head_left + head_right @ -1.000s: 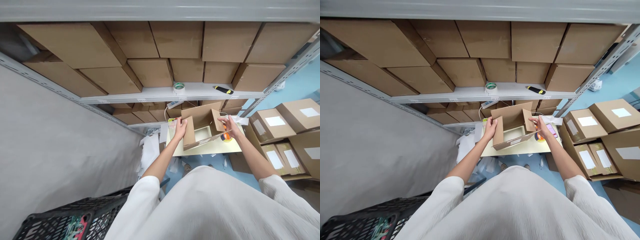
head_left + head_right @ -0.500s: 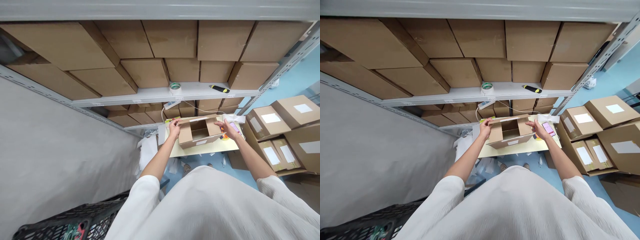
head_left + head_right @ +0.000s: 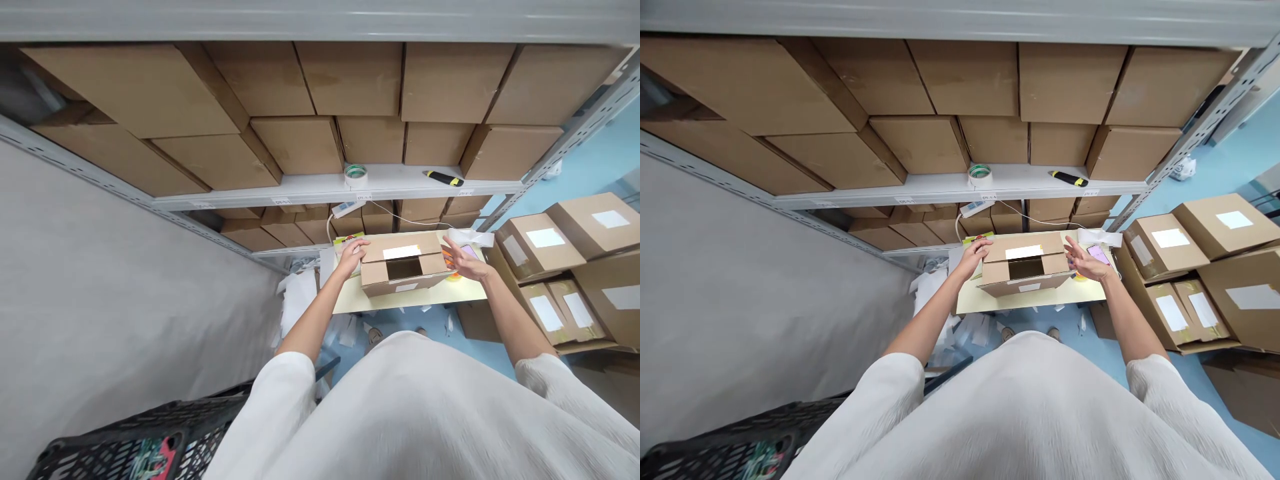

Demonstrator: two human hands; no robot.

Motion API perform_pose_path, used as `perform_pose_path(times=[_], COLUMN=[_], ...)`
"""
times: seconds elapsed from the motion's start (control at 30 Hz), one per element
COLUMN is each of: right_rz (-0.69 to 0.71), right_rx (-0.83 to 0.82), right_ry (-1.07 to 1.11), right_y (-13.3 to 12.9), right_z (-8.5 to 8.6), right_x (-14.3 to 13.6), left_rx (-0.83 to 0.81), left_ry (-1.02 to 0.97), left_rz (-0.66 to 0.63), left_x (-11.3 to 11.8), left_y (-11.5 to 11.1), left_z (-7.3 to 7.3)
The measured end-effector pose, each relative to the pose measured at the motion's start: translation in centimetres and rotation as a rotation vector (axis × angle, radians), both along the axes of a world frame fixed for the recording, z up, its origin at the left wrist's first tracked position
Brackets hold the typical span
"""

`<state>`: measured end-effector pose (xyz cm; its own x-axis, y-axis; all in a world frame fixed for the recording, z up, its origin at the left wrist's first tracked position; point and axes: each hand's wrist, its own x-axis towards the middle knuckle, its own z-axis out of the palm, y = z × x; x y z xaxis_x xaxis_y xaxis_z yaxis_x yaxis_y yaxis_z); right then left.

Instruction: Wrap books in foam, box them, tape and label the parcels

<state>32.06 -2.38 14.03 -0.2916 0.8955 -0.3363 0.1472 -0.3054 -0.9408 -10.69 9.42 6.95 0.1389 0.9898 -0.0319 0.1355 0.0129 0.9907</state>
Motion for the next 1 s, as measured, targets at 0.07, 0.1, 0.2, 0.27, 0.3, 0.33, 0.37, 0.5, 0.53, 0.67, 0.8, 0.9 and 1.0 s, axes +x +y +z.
perform_pose_path(times=[0.07, 0.1, 0.2, 0.27, 0.3, 0.33, 0.37, 0.5, 0.53, 0.67, 0.8, 0.9, 1.0], right_rz=[-0.009, 0.003, 0.102, 0.141, 0.128, 0.092, 0.039, -0.15, -0.173, -0.198, -0.206, -0.262, -0.311], right_rx=[0.051, 0.082, 0.157, 0.183, 0.197, 0.217, 0.245, 0.34, 0.333, 0.258, 0.189, 0.13, 0.143], right_ry=[-0.053, -0.082, -0.188, -0.268, -0.306, -0.34, -0.373, -0.486, -0.498, -0.468, -0.442, -0.464, -0.423], right_y=[0.0, 0.0, 0.2, 0.6, 0.8, 1.2, 1.6, 3.6, 3.9, 4.2, 3.1, 2.4, 2.0], right_z=[0.8, 1.4, 2.9, 3.5, 3.6, 3.4, 3.2, 0.9, 0.2, -1.8, -2.4, -2.0, -1.4], right_x=[-0.2, -0.4, -1.0, -1.5, -1.7, -2.0, -2.2, -3.2, -3.5, -4.7, -5.7, -5.8, -5.2], left_rx=[0.006, 0.006, 0.005, 0.009, 0.016, 0.026, 0.033, -0.025, -0.047, -0.03, 0.042, 0.061, 0.066], left_ry=[-0.015, -0.019, -0.007, 0.001, 0.003, 0.005, 0.004, -0.019, -0.029, -0.019, 0.026, 0.036, 0.043], left_rz=[-0.015, -0.015, -0.016, -0.018, -0.019, -0.018, -0.018, -0.027, -0.027, -0.026, -0.041, -0.011, -0.003], left_x=[-0.1, 0.0, 0.1, 0.1, 0.1, 0.0, 0.0, 0.1, 0.1, 0.4, 1.2, 2.3, 3.4], left_y=[-0.3, -0.4, -0.7, -0.7, -0.8, -0.8, -0.7, -0.5, -0.6, -1.4, -3.3, -4.2, -4.5], left_z=[0.1, 0.1, 0.3, 0.3, 0.3, 0.3, 0.3, 0.3, 0.3, 0.2, -0.3, -0.2, 0.4])
